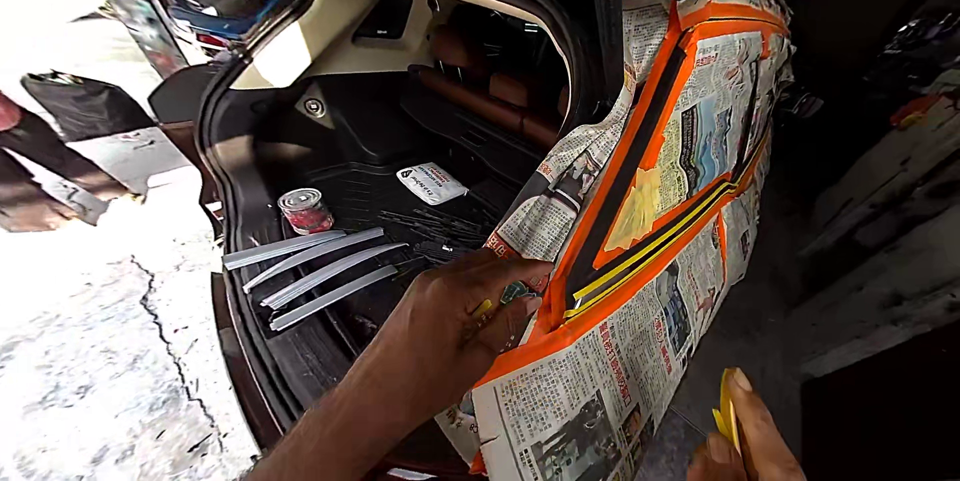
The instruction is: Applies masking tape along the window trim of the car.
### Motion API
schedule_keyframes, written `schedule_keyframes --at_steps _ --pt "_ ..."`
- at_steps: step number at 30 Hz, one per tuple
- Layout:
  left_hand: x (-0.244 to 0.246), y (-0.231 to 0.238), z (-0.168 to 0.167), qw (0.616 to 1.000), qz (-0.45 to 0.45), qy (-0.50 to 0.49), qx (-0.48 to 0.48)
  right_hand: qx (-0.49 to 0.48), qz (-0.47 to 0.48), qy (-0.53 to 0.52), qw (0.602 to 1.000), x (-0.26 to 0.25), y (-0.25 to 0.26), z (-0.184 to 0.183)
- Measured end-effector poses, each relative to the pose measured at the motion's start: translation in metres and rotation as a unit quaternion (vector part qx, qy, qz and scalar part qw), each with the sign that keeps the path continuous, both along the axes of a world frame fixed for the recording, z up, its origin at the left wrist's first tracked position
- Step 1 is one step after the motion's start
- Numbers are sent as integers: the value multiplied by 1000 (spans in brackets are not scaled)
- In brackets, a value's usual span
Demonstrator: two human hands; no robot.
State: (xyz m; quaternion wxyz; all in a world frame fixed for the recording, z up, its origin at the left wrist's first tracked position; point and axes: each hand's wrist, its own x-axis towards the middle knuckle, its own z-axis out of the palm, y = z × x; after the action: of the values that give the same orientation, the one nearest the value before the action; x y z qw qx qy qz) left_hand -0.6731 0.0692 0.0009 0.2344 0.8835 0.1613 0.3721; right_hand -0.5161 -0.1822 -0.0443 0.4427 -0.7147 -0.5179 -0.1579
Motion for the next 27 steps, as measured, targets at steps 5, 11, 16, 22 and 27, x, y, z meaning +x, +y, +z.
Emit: schedule_keyframes --at_steps 5,11,16,22,27 --pt "19 39 3 986 -118 -7 118 -67 -131 -80 986 -25 27 7" --pt "54 75 20 913 -304 -1 274 -65 -234 -117 963 -59 40 10" --pt "87 95 32 843 -407 3 351 -90 -286 -103 948 -82 26 2" --pt "102 99 41 807 -444 -10 390 -111 -332 -99 932 -87 9 -12" --pt "106 97 41 811 -444 -10 380 -112 -339 -108 928 -88 15 -18"
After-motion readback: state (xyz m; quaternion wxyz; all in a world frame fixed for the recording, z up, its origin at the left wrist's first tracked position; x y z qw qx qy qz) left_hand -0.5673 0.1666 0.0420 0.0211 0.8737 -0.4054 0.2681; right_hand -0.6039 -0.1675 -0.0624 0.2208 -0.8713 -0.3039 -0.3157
